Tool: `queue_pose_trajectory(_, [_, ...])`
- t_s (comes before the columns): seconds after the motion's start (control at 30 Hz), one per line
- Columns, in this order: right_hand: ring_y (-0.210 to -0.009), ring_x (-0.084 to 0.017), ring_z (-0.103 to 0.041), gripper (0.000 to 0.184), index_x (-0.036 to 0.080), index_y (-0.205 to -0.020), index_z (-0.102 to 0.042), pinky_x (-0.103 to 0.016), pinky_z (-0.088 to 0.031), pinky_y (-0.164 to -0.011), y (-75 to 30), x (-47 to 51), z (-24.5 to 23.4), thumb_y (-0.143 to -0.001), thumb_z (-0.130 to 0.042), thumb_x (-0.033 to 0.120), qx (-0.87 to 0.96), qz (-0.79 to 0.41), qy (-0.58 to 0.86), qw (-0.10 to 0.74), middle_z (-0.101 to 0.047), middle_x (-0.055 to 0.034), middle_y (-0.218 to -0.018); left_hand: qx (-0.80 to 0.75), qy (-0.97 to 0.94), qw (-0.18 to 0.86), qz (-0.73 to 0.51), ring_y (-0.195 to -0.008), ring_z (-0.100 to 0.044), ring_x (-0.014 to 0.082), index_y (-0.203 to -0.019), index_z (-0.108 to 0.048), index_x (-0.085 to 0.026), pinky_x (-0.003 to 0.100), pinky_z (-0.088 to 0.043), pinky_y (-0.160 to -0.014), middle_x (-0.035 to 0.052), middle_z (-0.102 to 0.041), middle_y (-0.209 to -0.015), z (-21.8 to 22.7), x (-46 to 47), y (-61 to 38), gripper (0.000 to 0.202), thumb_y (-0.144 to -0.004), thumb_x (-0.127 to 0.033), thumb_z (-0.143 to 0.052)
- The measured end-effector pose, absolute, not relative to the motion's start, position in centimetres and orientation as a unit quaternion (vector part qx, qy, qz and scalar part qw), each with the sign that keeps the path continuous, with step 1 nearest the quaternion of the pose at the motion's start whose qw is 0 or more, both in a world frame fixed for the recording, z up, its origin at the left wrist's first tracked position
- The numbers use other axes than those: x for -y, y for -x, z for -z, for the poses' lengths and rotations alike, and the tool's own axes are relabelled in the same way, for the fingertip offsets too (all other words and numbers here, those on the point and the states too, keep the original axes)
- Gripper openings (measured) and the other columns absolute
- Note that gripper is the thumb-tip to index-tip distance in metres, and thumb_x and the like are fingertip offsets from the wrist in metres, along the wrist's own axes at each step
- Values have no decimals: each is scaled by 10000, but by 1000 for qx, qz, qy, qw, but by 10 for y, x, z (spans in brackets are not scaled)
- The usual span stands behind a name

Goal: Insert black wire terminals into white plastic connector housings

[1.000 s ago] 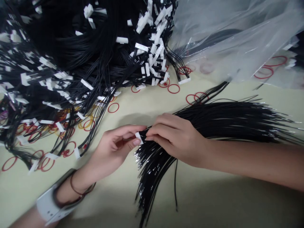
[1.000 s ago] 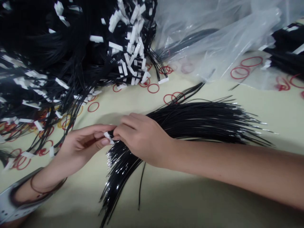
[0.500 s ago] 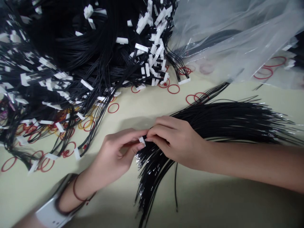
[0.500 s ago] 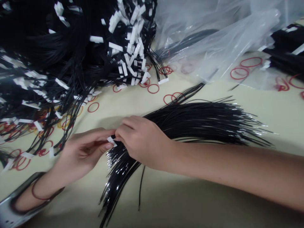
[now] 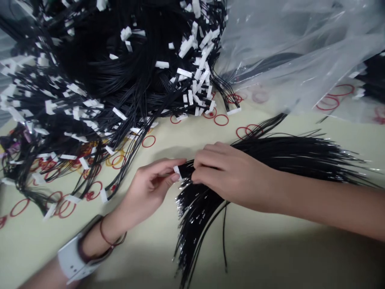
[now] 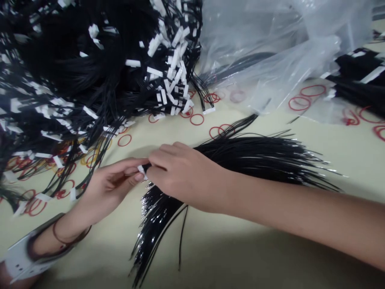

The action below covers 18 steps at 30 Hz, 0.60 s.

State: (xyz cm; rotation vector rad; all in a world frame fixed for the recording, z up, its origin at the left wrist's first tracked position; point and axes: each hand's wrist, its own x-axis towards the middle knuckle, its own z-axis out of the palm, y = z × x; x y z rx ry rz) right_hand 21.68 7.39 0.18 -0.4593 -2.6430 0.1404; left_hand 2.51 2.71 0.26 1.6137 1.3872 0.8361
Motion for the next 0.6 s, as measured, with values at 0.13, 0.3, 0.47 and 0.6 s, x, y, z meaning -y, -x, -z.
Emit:
queue_pose_trajectory(0.13, [-769, -163, -428, 153, 143, -783, -526, -309, -335, -680, -222, -73, -5, -710, -481, 17, 981, -34, 150, 116, -498, -55, -839, -564, -629, 423, -329, -723, -608, 123, -1027, -622, -173, 212, -506, -644, 24, -690, -806, -3, -27, -24, 267, -776, -108, -559])
queue_pose_trajectory(0.3, [-744, -163, -426, 181, 138, -772, -498, -301, -351, -658, -221, -72, -2, -690, -435, -10, 981, -63, 152, 104, -496, -67, -839, -565, -628, 426, -324, -751, -618, 132, -1032, -620, -183, 223, -518, -657, 30, -690, -839, -3, -27, -23, 268, -779, -123, -557])
queue_pose_trajectory(0.47, [-638, -122, -444, 229, 125, -845, -502, -250, -368, -600, -219, -74, -6, -718, -404, -38, 947, -153, 240, 151, -523, -30, -743, -556, -606, 448, -350, -728, -641, 133, -988, -631, -162, 231, -536, -675, 23, -701, -781, -4, -29, -24, 257, -754, -77, -567])
queue_pose_trajectory(0.6, [-704, -118, -498, 155, 144, -885, -561, -247, -394, -662, -216, -72, -2, -851, -411, 146, 916, -224, 252, 218, -558, -27, -774, -557, -582, 469, -362, -780, -644, 127, -975, -634, -166, 218, -526, -720, 17, -706, -823, -5, -30, -24, 269, -737, -55, -580])
